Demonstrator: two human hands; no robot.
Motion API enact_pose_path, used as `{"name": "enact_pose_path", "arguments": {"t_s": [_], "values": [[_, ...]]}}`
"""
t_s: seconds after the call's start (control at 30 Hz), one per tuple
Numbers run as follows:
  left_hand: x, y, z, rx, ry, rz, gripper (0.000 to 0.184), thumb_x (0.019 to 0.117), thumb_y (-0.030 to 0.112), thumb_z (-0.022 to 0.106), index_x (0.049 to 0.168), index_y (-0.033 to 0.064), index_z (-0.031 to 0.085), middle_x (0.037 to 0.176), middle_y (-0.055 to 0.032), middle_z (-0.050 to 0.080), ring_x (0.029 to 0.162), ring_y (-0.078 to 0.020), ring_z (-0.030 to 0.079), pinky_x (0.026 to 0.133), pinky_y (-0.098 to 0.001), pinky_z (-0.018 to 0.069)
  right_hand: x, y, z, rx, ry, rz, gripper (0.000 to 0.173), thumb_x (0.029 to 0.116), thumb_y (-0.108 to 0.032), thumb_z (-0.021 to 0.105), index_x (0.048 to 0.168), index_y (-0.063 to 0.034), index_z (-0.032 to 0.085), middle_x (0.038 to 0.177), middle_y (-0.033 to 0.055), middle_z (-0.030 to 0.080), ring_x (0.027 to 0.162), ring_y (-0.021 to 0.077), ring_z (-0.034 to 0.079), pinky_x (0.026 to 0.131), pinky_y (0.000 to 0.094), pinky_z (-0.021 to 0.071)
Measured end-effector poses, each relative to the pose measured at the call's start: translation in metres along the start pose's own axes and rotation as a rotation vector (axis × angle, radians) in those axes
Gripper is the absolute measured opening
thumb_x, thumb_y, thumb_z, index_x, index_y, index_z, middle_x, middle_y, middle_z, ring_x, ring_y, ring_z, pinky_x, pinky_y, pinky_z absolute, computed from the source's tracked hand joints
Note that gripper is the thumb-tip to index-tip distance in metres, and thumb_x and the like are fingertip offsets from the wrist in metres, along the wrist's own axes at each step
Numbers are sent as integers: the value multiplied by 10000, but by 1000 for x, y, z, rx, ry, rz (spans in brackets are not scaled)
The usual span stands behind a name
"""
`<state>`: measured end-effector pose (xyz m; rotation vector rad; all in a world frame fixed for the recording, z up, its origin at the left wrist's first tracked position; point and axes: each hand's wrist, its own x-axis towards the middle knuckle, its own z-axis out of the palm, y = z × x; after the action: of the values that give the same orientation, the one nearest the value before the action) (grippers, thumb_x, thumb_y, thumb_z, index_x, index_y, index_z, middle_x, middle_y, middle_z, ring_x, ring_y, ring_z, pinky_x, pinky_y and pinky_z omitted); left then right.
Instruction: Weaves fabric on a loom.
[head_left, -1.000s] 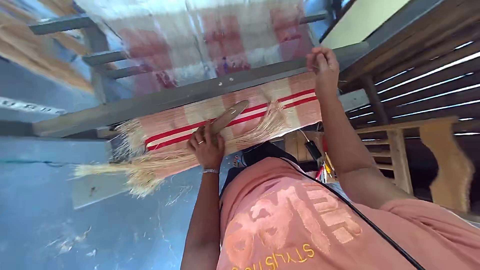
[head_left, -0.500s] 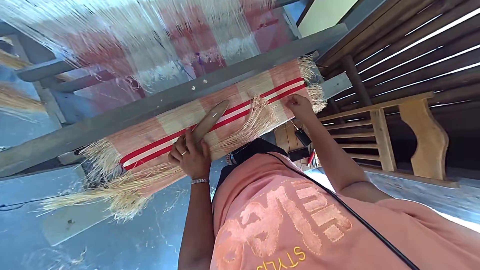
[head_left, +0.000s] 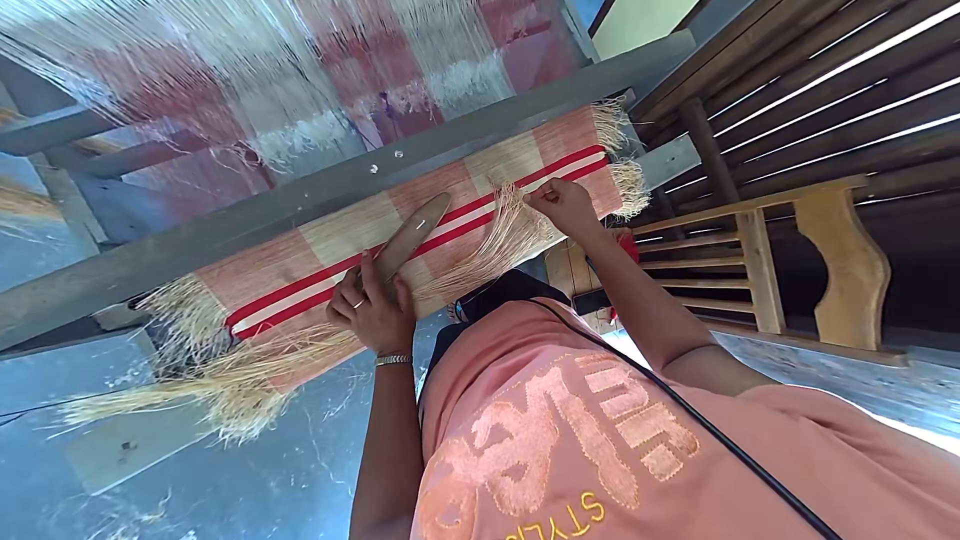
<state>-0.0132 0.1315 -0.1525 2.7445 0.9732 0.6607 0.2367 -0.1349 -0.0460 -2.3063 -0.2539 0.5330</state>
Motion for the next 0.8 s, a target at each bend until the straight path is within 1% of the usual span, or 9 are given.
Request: {"name": "enact_pose_path", "arguments": {"t_s": [0.07, 0.13, 0.33, 0.5, 0.57, 0.6, 0.67, 0.73, 0.8], "values": [[0, 0, 0, 2, 2, -1, 577, 1016, 489, 440, 1568, 327, 400, 1439, -92, 529, 1329, -326, 465, 1119, -571, 256, 6, 2, 0, 68, -18, 8, 261, 953, -299, 736, 1057, -59, 736, 952, 82, 750, 875, 184, 710, 869, 451, 566], [0, 0, -1, 3, -5, -2, 580, 1017, 496, 435, 1571, 333, 393, 1438, -85, 528, 1326, -324, 464, 1120, -566, 256, 8, 4, -4, 129, -20, -20, 197, 953, -233, 736, 1042, -57, 740, 948, 70, 754, 861, 154, 712, 857, 413, 576], [1, 1, -2, -3, -10, -2, 579, 1020, 494, 440, 1572, 329, 390, 1433, -90, 525, 1322, -331, 462, 1115, -575, 256, 10, 10, -15, 213, -39, -116, 193, 949, -168, 736, 1072, -24, 706, 983, 89, 728, 866, 134, 693, 848, 351, 578], [2, 3, -5, -14, -33, -6, 581, 1018, 476, 459, 1571, 312, 396, 1450, -115, 526, 1345, -351, 463, 1129, -597, 257, 14, 8, -17, 158, -42, -94, 201, 968, -193, 697, 1073, -23, 707, 933, 84, 729, 809, 140, 683, 786, 366, 572], [2, 2, -3, -8, -21, -1, 585, 1013, 473, 469, 1570, 306, 400, 1438, -111, 529, 1330, -350, 468, 1118, -590, 265, 21, 11, -34, 92, -17, -62, 240, 1001, -197, 630, 1134, -6, 690, 1013, 128, 727, 882, 209, 704, 821, 438, 587], [2, 2, -2, -2, -21, -2, 583, 1014, 477, 469, 1569, 314, 399, 1437, -106, 529, 1328, -344, 468, 1117, -583, 269, 29, 16, -51, 79, 21, -44, 270, 1011, -204, 613, 1173, 2, 681, 1064, 146, 725, 922, 229, 710, 846, 453, 592], [1, 2, -3, 7, -26, -7, 577, 1016, 483, 466, 1567, 326, 401, 1438, -104, 528, 1325, -337, 469, 1115, -577, 270, 45, 35, -105, 124, 134, 35, 341, 1023, -240, 619, 1251, 12, 641, 1142, 150, 704, 976, 216, 701, 885, 425, 590], [2, 1, -2, 12, -31, -8, 574, 1016, 483, 463, 1566, 332, 397, 1442, -101, 524, 1324, -334, 471, 1116, -580, 268, 55, 60, -183, 204, 300, 154, 379, 1010, -270, 633, 1303, -31, 616, 1153, 87, 704, 967, 151, 694, 873, 354, 585], [1, 1, -1, 16, -25, -8, 574, 1015, 491, 462, 1564, 339, 400, 1445, -94, 524, 1320, -331, 475, 1119, -580, 265, 43, 84, -278, 248, 535, 251, 335, 981, -267, 648, 1262, -86, 655, 1074, 9, 713, 892, 86, 685, 814, 279, 576]]}}
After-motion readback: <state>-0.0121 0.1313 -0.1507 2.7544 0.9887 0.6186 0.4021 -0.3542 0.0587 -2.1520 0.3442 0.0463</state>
